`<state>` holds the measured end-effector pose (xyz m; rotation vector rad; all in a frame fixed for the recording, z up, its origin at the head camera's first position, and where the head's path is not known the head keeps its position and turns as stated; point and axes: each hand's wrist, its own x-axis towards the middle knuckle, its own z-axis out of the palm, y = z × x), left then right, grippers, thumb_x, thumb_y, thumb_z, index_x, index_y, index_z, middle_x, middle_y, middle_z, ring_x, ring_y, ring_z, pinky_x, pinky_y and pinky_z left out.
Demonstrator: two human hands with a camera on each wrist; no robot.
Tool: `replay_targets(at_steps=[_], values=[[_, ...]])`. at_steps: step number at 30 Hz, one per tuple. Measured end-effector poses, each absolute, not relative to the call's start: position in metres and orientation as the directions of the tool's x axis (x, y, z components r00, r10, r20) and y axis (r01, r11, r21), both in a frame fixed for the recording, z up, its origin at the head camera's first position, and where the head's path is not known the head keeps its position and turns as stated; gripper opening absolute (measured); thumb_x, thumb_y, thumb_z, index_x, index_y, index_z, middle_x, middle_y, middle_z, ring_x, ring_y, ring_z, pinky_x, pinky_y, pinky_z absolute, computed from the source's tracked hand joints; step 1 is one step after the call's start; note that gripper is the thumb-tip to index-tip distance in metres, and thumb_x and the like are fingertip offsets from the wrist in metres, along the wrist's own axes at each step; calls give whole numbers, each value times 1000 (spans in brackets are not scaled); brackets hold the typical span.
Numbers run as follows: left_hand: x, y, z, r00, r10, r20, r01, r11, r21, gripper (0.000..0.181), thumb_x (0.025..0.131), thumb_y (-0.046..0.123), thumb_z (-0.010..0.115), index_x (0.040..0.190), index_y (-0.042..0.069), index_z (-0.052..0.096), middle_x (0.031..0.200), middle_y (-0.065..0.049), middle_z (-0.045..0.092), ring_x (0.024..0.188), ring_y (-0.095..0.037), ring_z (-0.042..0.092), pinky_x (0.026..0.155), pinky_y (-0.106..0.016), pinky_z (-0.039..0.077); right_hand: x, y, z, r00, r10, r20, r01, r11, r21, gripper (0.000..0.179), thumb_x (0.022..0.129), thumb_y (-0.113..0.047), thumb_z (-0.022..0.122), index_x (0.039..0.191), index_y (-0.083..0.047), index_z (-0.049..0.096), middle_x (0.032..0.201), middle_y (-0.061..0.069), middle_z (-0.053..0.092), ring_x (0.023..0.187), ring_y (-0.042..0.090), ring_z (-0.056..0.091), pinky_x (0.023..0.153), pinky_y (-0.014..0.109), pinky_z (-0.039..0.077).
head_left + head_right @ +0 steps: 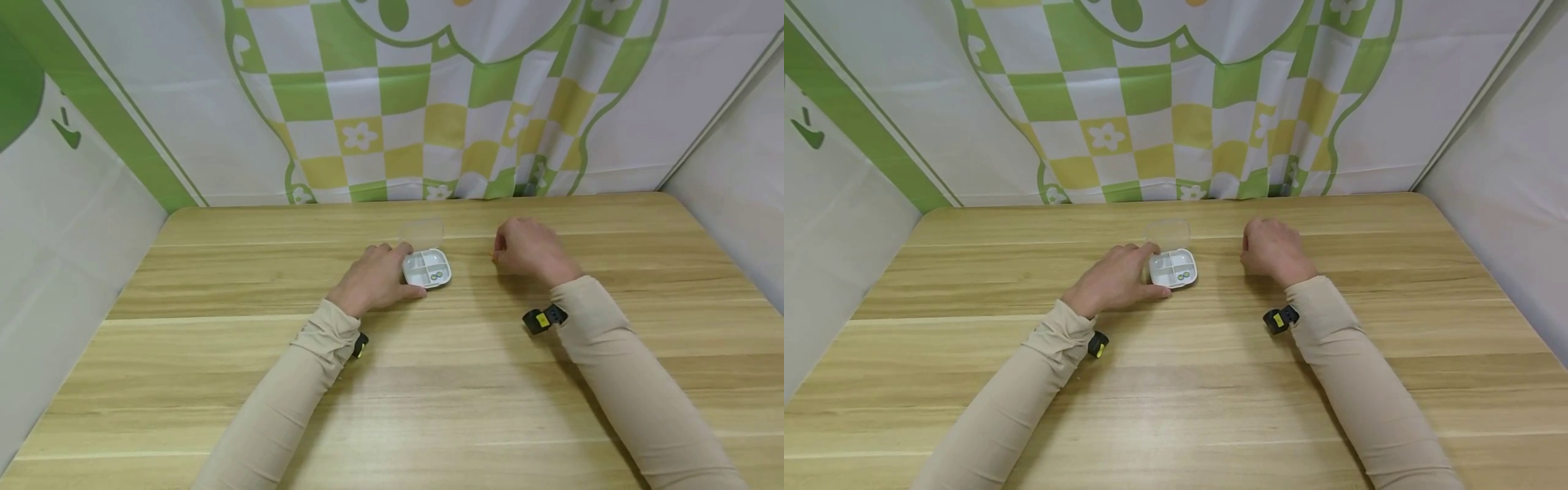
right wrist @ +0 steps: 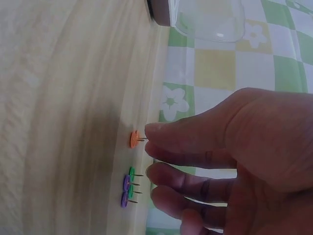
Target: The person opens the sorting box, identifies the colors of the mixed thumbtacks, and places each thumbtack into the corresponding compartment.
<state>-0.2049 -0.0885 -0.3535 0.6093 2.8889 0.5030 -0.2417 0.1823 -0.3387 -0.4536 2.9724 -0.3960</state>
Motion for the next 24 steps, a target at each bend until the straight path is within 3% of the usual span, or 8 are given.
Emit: replay_targets(at_steps=[24], values=[[-205,-89,-354,-906,417,-70,364,854,370,74,85,45,82,141,6,53,121,-18,63,110,-34,58,90,-48,51,-243,182,-344,-952,-299,-63,-277,933,-231,12,90,-15,69,79,-9,72,86,9,69,79,30,63,71,48,49]])
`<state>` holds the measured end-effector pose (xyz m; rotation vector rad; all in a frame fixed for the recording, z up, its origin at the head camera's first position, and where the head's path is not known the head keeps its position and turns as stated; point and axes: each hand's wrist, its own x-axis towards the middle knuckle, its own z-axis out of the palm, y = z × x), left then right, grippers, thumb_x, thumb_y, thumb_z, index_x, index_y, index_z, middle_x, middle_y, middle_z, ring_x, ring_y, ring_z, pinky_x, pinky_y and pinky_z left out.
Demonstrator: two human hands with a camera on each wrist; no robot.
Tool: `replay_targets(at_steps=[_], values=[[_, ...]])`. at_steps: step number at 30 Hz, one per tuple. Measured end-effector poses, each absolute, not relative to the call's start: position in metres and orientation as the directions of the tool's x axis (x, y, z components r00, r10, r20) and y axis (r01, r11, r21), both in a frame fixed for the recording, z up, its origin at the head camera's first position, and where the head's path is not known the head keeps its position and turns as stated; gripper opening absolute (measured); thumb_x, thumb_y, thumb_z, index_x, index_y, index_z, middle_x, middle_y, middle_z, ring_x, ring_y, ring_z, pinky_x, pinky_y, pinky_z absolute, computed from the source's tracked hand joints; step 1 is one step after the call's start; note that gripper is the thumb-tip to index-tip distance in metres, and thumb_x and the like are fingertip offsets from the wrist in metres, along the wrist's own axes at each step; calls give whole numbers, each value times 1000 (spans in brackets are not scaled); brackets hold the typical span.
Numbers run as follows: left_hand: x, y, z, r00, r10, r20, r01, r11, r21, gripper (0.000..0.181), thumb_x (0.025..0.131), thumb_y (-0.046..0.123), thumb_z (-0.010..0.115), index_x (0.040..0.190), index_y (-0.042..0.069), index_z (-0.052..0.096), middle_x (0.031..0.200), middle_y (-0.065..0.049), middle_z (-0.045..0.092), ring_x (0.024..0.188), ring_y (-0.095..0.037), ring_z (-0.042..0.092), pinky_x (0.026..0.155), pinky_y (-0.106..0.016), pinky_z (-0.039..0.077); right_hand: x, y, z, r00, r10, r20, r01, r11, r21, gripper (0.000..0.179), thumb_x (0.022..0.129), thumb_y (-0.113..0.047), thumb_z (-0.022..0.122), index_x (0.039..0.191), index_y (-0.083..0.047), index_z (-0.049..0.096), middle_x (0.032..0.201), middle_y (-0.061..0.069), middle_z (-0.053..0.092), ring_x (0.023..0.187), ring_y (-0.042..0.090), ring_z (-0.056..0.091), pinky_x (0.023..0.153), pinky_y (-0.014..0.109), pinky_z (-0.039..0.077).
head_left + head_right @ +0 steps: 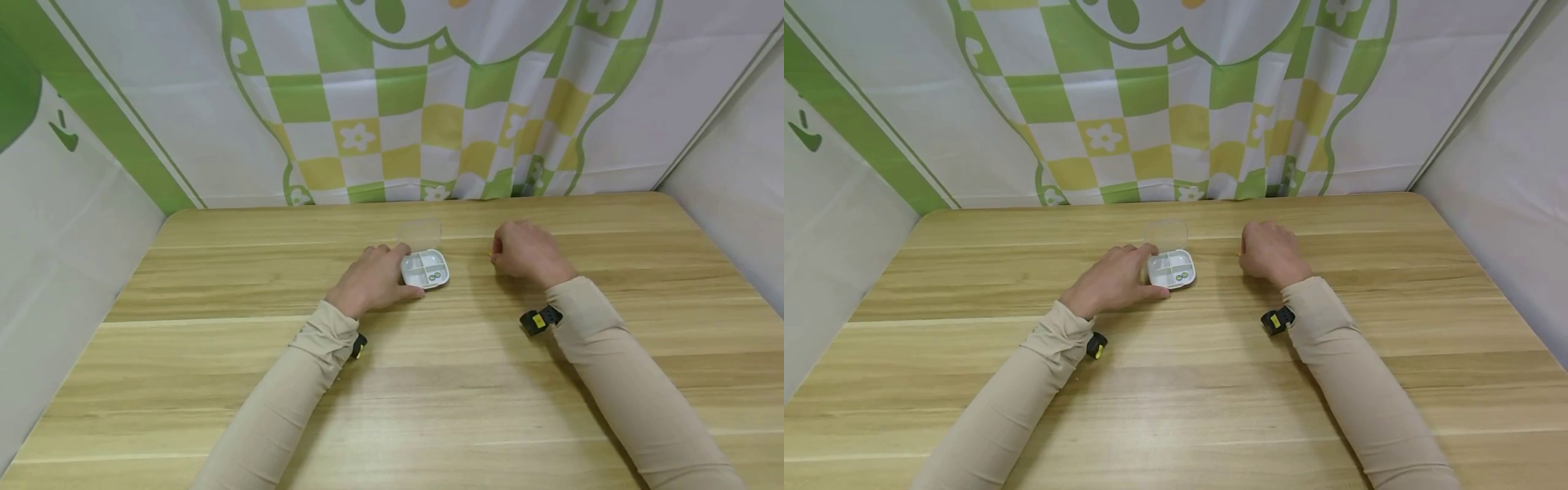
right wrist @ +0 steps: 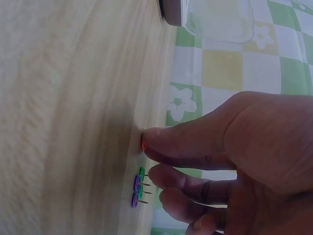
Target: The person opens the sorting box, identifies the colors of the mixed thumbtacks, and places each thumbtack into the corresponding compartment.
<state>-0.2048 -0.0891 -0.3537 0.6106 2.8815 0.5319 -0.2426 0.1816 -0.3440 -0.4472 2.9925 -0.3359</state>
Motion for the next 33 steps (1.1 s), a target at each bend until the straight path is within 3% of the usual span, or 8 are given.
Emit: replay_targets(at_steps=[20,33], values=[[-205,-89,-354,-906,418,-69,368,858,357,73,85,45,82,140,6,53,120,-18,63,110,-35,58,90,-49,51,-243,182,-346,-953,-294,-72,-269,932,-244,14,90,-11,65,77,-10,70,79,6,66,71,25,58,65,42,47],[-205,-89,-354,-906,417,-72,368,861,352,74,86,46,81,141,5,52,121,-19,63,110,-35,58,90,-48,51,-242,180,-346,-954,-292,-66,-270,934,-236,13,89,-8,64,77,-10,69,82,8,67,79,29,62,70,47,49]])
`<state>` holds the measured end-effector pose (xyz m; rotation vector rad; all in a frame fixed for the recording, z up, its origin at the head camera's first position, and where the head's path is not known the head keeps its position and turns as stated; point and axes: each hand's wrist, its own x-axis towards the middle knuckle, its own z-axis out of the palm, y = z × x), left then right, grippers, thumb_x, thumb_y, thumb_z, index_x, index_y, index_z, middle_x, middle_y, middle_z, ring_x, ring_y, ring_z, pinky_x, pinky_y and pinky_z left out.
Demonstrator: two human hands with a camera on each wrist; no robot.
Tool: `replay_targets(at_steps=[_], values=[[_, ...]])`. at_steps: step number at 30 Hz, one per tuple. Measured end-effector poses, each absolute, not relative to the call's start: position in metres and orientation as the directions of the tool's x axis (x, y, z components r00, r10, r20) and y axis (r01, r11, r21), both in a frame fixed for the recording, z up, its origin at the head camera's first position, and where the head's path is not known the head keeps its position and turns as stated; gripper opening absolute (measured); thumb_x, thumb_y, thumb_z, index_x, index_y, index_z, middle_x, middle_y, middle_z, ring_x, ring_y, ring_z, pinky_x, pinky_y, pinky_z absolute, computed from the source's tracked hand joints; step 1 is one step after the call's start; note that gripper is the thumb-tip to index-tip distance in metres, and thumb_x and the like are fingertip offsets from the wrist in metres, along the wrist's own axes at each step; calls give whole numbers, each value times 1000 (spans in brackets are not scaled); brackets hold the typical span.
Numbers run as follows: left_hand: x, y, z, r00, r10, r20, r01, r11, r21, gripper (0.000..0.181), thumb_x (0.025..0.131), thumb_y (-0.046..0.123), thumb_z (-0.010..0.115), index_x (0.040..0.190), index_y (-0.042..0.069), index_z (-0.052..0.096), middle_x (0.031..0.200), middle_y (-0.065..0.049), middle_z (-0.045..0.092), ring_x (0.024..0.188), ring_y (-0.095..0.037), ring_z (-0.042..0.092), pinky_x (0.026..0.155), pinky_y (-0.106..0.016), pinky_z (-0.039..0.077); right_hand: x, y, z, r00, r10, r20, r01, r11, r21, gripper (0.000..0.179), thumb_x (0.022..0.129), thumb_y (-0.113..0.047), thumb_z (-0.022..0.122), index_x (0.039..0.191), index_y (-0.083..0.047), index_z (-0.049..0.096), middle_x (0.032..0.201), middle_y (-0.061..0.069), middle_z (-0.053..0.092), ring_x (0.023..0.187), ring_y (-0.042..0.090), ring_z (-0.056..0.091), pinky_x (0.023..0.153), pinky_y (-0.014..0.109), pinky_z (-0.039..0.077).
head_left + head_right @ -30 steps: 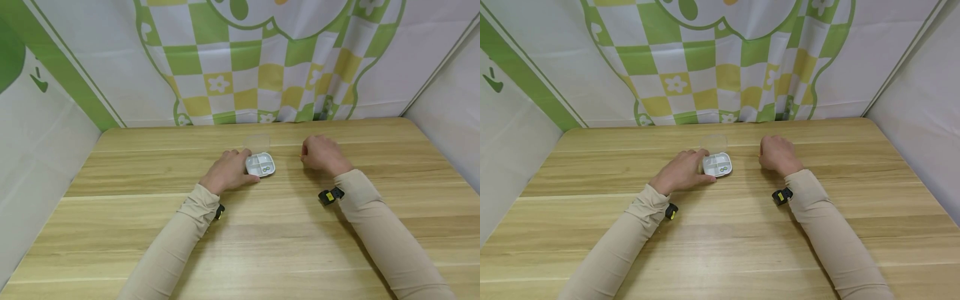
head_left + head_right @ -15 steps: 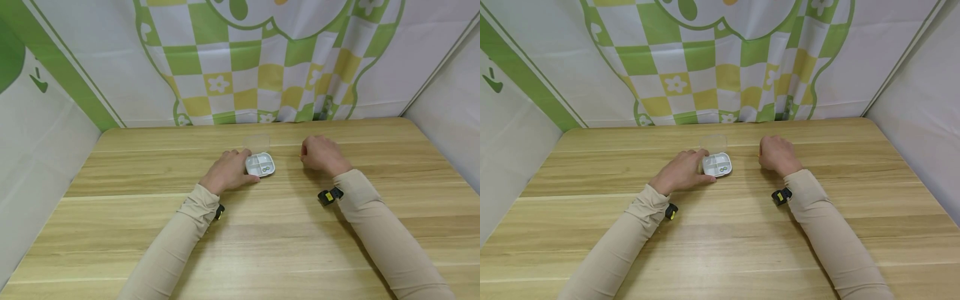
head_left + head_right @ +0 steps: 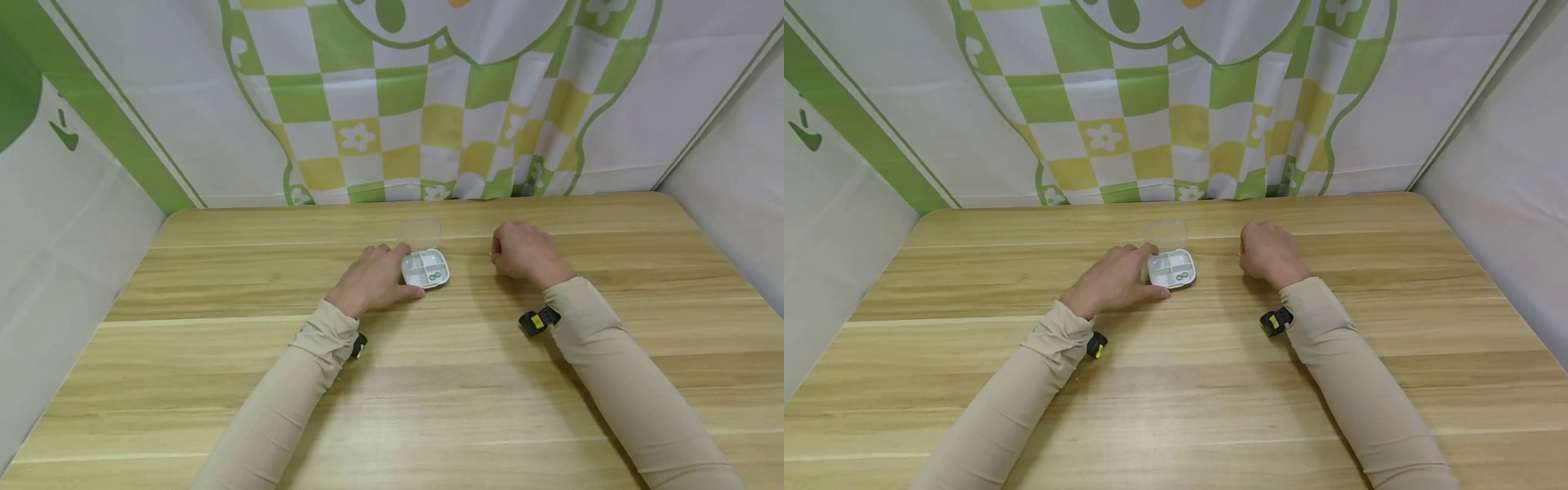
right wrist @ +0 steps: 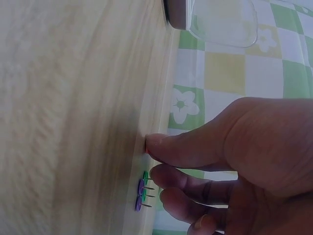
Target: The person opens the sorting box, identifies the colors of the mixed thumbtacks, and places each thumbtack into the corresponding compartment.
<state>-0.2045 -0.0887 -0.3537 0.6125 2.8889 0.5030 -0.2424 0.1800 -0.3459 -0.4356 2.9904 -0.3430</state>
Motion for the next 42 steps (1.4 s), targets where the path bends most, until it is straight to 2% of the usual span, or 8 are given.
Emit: replay_targets(at_steps=[13,26,42], values=[[-205,-90,-352,-900,428,-79,374,854,363,74,86,45,81,140,4,52,119,-17,63,109,-33,58,92,-46,49,-242,179,-345,-952,-295,-76,-271,934,-233,15,90,-6,61,78,-9,69,82,8,66,75,28,60,66,44,48],[-205,-94,-348,-890,449,-84,377,825,421,75,86,44,81,140,2,52,110,-11,64,102,-27,58,87,-42,48,-242,179,-345,-952,-297,-71,-274,933,-233,14,89,-6,62,77,-10,69,82,8,66,77,28,60,66,45,48],[-207,-93,-350,-896,436,-79,376,843,386,70,87,44,80,138,4,55,112,-10,65,104,-27,58,89,-42,47,-240,179,-345,-950,-306,-60,-285,930,-232,14,90,-5,62,79,-8,70,84,9,68,79,29,62,70,47,50]])
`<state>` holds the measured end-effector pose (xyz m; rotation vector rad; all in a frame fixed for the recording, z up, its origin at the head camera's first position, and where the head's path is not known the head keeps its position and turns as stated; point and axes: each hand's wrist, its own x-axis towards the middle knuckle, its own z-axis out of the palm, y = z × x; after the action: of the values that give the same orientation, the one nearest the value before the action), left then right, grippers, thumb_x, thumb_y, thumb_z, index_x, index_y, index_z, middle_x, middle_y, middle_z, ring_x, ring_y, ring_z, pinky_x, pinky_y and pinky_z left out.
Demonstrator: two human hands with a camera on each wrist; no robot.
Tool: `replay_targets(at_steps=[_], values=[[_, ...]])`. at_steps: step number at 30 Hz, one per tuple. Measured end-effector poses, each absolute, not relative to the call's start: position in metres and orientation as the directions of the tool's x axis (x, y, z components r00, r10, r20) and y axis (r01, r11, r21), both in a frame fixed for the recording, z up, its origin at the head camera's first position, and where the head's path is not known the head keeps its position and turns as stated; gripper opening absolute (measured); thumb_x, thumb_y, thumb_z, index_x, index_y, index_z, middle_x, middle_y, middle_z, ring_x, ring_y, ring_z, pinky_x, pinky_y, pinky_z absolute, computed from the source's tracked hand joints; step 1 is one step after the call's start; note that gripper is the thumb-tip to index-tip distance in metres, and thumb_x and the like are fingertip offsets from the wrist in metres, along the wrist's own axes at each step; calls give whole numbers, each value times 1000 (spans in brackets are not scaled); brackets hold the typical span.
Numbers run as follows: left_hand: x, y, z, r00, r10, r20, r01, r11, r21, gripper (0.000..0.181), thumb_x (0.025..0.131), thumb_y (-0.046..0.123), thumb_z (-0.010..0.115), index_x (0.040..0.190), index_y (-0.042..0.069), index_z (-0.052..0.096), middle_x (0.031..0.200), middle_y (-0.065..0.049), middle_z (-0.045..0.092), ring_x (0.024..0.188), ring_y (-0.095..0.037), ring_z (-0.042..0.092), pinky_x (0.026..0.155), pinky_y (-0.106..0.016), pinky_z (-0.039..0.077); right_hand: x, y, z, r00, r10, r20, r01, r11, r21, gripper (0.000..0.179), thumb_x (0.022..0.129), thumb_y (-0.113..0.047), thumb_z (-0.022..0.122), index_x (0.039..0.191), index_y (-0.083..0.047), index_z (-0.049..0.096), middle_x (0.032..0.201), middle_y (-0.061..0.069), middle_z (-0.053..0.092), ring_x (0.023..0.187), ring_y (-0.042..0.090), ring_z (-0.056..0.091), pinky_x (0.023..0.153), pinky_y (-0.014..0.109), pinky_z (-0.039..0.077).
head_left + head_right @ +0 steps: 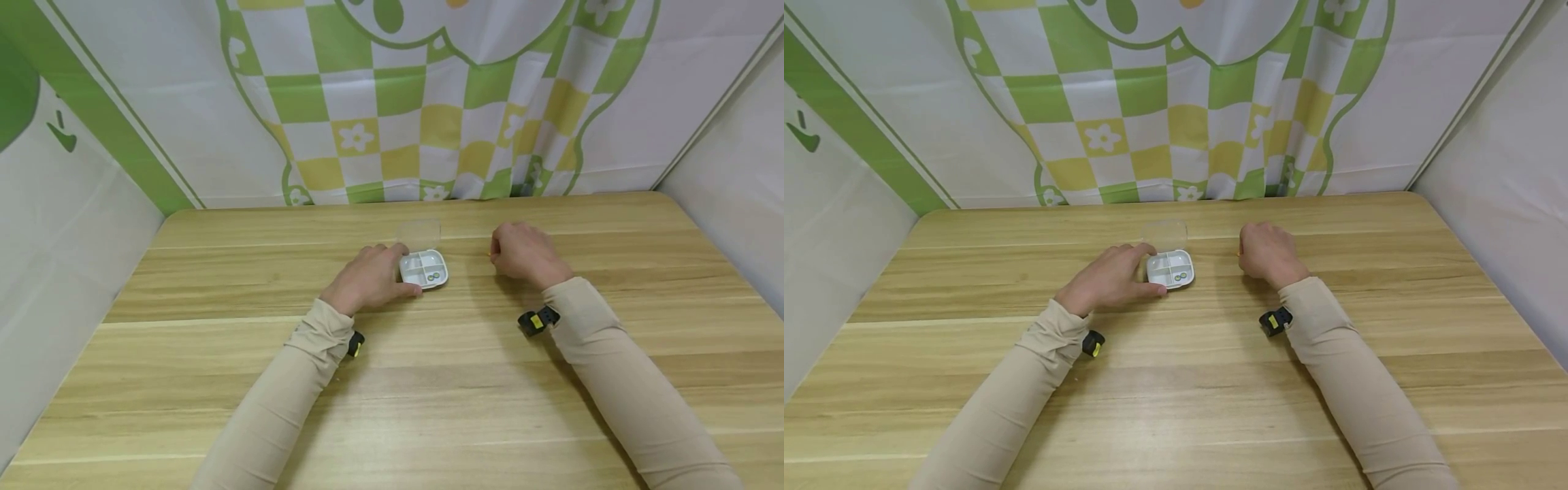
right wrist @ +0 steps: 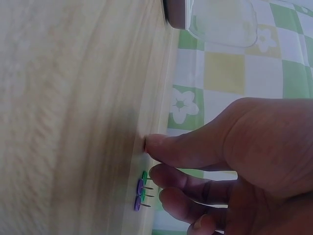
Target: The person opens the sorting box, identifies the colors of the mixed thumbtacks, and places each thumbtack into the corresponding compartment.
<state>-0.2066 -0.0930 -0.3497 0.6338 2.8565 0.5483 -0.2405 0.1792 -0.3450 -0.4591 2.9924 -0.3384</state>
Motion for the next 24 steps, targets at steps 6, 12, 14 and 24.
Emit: replay_targets(at_steps=[6,12,14,24], values=[[-206,-93,-351,-898,432,-83,371,845,384,69,87,44,79,138,4,54,111,-10,64,103,-26,58,88,-41,48,-241,179,-344,-949,-310,-49,-291,928,-234,14,89,-5,62,77,-9,70,83,8,68,79,29,62,70,47,50],[-206,-92,-351,-900,429,-85,367,847,384,68,88,44,79,138,5,54,113,-11,64,103,-27,57,87,-42,48,-241,182,-343,-947,-315,-56,-293,925,-243,15,87,-4,59,78,-10,70,83,7,68,76,27,60,69,45,49],[-206,-92,-351,-899,430,-83,369,846,384,68,88,44,79,137,5,55,113,-11,64,103,-27,57,87,-42,48,-241,182,-342,-947,-315,-59,-291,924,-249,15,88,-5,59,79,-10,70,84,8,68,76,27,60,69,45,49],[-207,-92,-351,-898,431,-85,372,848,377,68,89,44,78,138,5,54,115,-12,64,104,-27,57,89,-42,47,-239,186,-333,-950,-310,-35,-290,918,-271,15,83,-5,57,76,-10,69,78,7,65,72,26,57,64,42,47]])
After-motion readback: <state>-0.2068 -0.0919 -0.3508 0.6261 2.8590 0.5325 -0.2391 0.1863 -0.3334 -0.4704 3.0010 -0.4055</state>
